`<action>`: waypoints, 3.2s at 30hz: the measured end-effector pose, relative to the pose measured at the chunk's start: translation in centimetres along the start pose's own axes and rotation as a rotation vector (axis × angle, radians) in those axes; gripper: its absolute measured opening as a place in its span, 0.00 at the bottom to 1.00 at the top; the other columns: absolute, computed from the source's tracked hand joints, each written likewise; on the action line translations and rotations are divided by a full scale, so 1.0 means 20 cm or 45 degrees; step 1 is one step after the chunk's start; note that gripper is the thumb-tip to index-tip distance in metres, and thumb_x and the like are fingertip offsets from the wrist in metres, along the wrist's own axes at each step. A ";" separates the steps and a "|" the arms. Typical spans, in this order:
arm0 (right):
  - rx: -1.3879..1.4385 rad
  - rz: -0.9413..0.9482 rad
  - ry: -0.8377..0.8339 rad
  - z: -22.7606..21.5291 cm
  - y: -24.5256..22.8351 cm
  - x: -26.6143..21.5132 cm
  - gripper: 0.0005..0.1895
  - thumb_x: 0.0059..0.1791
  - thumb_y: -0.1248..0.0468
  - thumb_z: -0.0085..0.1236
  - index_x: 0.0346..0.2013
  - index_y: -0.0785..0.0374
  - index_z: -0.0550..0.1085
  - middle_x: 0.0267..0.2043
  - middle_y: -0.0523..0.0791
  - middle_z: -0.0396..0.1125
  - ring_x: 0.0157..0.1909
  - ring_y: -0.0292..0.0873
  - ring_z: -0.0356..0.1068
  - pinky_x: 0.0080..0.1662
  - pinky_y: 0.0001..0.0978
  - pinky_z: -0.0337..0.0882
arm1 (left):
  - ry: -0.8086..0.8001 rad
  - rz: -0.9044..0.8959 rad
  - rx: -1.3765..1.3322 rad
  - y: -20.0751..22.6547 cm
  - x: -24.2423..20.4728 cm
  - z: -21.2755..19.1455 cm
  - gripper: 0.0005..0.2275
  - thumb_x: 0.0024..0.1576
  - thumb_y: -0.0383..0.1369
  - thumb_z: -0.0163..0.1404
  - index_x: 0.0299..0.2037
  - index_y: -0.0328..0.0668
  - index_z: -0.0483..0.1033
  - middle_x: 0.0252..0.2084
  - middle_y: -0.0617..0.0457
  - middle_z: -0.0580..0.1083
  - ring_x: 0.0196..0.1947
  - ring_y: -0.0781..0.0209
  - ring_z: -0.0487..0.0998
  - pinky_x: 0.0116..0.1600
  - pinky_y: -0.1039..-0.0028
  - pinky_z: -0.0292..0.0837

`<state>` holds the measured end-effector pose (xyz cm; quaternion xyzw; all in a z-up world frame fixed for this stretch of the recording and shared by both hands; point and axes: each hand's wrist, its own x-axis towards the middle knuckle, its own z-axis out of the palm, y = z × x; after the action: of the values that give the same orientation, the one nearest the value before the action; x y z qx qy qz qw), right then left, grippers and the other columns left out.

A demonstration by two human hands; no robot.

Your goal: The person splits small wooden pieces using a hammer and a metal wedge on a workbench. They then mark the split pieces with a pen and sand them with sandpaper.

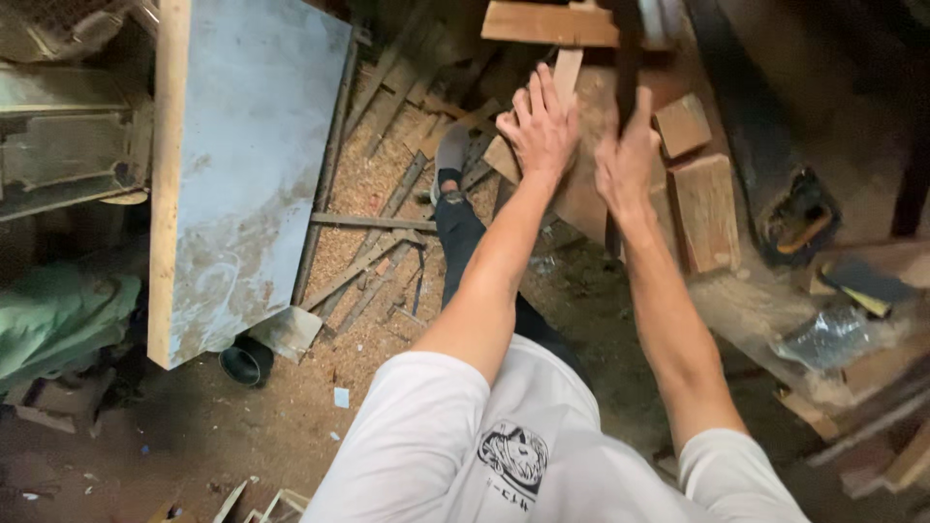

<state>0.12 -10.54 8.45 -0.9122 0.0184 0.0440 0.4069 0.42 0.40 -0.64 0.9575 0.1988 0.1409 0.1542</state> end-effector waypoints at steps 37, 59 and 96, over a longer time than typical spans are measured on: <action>0.146 0.106 -0.108 0.00 -0.06 -0.20 0.25 0.61 0.47 0.43 0.54 0.68 0.70 0.27 0.52 0.66 0.29 0.49 0.67 0.34 0.44 0.66 | -0.075 -0.077 0.002 0.03 0.02 -0.04 0.29 0.59 0.46 0.48 0.70 0.40 0.63 0.64 0.54 0.70 0.60 0.55 0.68 0.60 0.52 0.57; 0.138 0.061 -0.014 0.08 -0.03 -0.19 0.23 0.63 0.53 0.43 0.58 0.71 0.69 0.40 0.64 0.71 0.43 0.65 0.74 0.43 0.53 0.71 | -0.089 -0.044 -0.002 0.01 -0.03 -0.08 0.31 0.59 0.47 0.48 0.70 0.39 0.63 0.63 0.53 0.69 0.60 0.52 0.68 0.59 0.53 0.58; -1.122 -0.449 -0.362 -0.62 0.44 0.08 0.37 0.55 0.24 0.42 0.23 0.52 0.69 0.15 0.35 0.57 0.17 0.31 0.52 0.21 0.26 0.57 | -0.178 0.282 -0.016 -0.16 -0.05 -0.10 0.34 0.62 0.52 0.47 0.76 0.49 0.51 0.72 0.48 0.61 0.66 0.51 0.65 0.64 0.51 0.60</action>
<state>1.91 -25.71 9.98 -0.9717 -0.2121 0.1021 -0.0177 -2.13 3.21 -0.09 0.9801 0.0799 0.0914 0.1570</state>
